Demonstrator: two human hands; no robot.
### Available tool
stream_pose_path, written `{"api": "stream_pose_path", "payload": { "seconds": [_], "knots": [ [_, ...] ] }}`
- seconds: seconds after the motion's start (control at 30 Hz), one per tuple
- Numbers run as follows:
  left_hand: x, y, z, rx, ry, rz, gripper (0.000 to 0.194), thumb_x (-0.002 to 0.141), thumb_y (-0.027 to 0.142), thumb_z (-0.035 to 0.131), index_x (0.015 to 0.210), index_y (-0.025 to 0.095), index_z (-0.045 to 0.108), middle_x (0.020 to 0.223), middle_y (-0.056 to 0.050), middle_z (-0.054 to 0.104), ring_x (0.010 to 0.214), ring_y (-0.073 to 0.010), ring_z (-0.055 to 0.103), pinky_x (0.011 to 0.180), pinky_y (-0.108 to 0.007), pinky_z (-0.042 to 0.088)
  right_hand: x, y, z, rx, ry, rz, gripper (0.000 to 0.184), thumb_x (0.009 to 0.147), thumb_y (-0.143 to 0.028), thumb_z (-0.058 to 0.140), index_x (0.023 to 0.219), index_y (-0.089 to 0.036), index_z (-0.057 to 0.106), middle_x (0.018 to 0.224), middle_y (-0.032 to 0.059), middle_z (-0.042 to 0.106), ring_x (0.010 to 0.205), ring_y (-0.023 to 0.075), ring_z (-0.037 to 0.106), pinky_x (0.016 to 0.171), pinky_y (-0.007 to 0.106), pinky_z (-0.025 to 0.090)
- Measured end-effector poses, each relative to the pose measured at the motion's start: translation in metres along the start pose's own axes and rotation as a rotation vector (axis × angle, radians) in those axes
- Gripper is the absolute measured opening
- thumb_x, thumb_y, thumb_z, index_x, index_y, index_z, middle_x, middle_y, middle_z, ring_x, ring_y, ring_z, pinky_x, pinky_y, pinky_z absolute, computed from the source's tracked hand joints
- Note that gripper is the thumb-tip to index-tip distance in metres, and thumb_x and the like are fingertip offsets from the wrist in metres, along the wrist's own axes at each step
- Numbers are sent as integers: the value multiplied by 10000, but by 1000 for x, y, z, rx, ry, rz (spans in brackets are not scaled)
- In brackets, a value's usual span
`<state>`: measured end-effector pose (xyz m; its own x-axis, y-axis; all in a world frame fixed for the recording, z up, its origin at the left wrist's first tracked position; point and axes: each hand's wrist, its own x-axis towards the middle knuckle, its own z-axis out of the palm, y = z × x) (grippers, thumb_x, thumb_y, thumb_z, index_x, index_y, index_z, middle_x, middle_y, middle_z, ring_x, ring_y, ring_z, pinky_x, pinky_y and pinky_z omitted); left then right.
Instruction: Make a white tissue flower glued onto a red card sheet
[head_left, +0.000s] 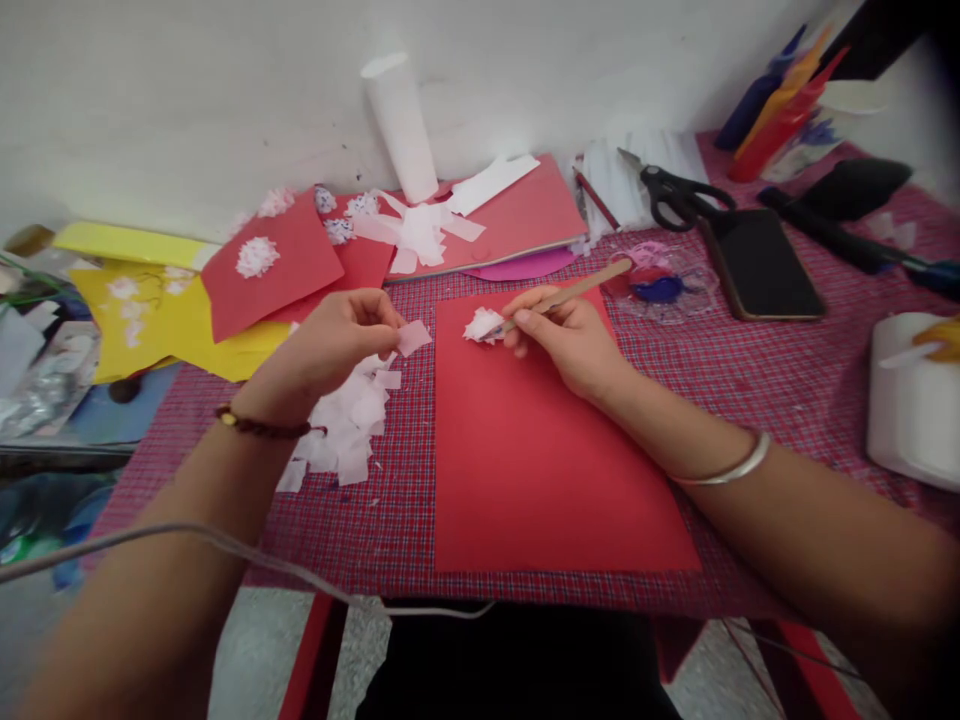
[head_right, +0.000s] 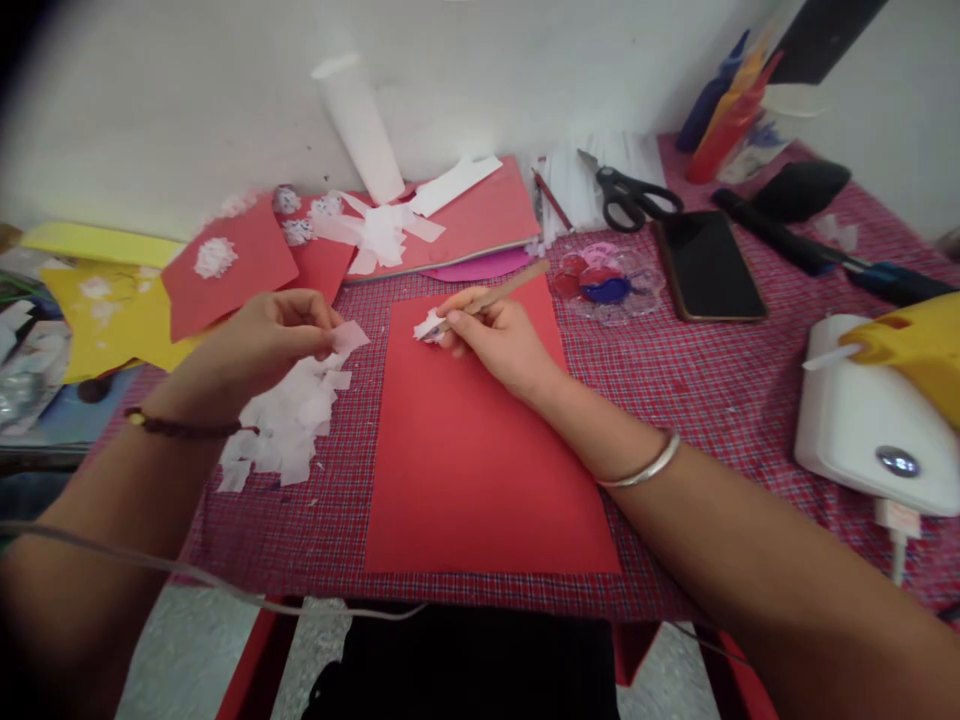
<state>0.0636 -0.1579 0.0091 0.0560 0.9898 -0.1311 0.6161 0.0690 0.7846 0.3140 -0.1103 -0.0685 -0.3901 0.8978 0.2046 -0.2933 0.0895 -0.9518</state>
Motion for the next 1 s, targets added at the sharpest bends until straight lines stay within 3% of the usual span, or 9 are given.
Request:
{"api": "stream_pose_path", "payload": {
  "seconds": [0.13,0.27,0.47,0.83,1.0],
  "knots": [
    [-4,5,39,-433,103,-92,137,619,180,712,732,191,635,661,21,600,571,-91,502,551,-245,380,-7,-8,9,79,0,-32,295,805,-457,752,887,-195,644,710,-9,704,590,95,620,553,216,510],
    [-4,3,63,-568,94,-102,161,647,273,792,750,174,718,716,-7,657,610,-99,523,585,-244,414,-14,-12,15,34,-50,-46,273,846,-448,718,905,-195,637,748,1,715,613,98,629,584,230,522],
    [-7,0,68,-635,75,-147,66,679,266,781,689,214,741,678,-5,662,594,-112,541,572,-245,438,-15,-12,18,-73,-75,-25,253,867,-445,695,895,-200,638,767,2,692,644,96,624,596,231,513],
    [-11,1,70,-683,73,-173,54,694,225,771,701,184,736,675,-9,668,591,-99,555,566,-225,442,-15,-10,18,-129,-77,9,276,861,-471,687,893,-202,633,785,7,682,666,106,628,610,240,527],
    [-8,-2,71,-815,52,-224,56,716,206,730,666,180,725,675,-12,674,608,-96,576,578,-203,474,-15,-10,18,-111,-63,-12,268,867,-459,689,896,-200,625,780,9,694,637,100,625,599,239,523]
  ]
}}
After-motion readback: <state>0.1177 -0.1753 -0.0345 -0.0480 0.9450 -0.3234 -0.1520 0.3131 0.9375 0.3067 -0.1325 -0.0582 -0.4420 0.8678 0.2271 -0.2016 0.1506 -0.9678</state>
